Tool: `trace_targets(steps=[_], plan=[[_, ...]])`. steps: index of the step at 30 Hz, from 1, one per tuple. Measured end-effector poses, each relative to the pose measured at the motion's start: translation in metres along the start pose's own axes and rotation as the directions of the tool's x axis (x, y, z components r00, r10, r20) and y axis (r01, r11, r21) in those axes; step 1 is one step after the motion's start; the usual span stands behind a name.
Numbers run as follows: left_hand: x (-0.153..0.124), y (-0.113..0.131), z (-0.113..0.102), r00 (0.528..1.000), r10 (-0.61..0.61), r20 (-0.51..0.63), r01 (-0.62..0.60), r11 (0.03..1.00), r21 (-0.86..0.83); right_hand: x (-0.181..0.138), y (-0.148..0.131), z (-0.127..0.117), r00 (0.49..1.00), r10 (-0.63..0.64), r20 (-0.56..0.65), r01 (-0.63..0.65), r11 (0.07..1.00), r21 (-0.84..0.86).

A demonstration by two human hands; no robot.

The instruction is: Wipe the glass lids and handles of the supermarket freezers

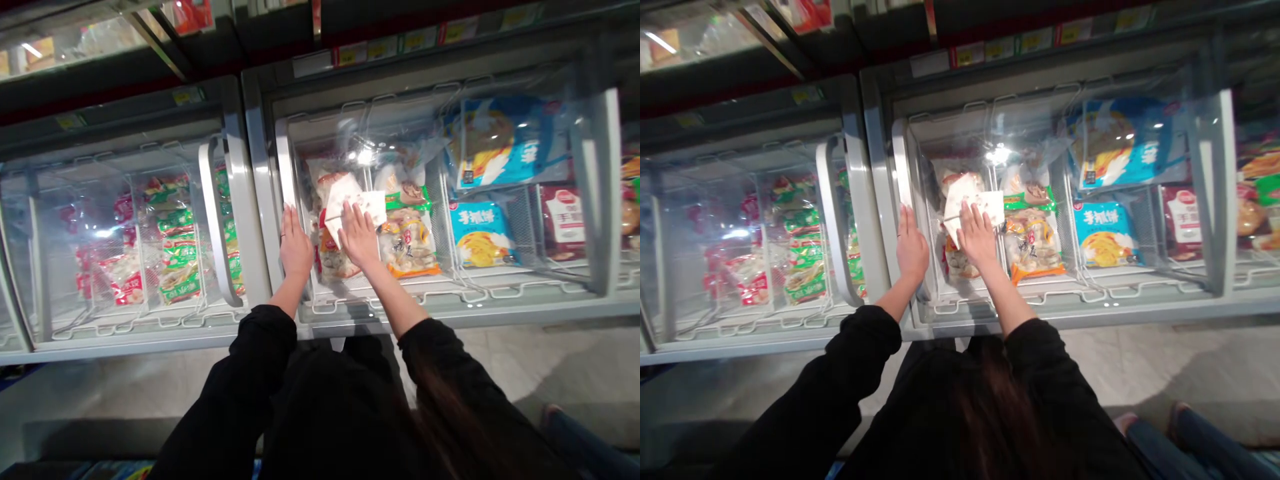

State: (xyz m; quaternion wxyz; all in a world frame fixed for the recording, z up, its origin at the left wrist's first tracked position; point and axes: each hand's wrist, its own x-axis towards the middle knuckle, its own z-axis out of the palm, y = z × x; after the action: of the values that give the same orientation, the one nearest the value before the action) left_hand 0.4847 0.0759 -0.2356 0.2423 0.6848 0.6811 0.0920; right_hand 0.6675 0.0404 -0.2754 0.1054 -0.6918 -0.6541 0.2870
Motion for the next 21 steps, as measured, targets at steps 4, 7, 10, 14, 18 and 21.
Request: trace_targets(steps=[4,7,10,14,18,21], plan=[[0.0,0.0,0.001,1.0,-0.013,-0.014,0.012,0.999,-0.033,-0.087,0.0,0.007,0.989,0.142,-0.049,-0.123,0.952,0.279],[0.001,-0.001,0.002,1.0,-0.007,-0.005,0.007,0.999,-0.041,-0.134,0.01,0.001,0.878,0.407,-0.253,-0.276,0.86,0.429],[0.001,0.0,0.001,1.0,0.005,0.009,-0.005,0.999,-0.032,-0.153,0.019,-0.012,0.837,0.436,-0.33,-0.33,0.884,0.332],[0.0,0.002,0.001,1.0,-0.001,-0.001,0.001,1.0,0.025,-0.131,0.014,-0.014,0.99,0.139,-0.032,-0.14,0.99,-0.002],[-0.001,0.002,0.003,1.0,0.001,-0.019,0.0,0.998,0.059,-0.077,-0.012,0.007,0.986,-0.062,0.153,0.087,0.983,-0.163],[-0.002,0.001,0.005,0.999,0.021,-0.042,-0.018,0.997,0.075,-0.028,-0.022,0.015,0.975,-0.171,0.144,0.197,0.962,-0.187]])
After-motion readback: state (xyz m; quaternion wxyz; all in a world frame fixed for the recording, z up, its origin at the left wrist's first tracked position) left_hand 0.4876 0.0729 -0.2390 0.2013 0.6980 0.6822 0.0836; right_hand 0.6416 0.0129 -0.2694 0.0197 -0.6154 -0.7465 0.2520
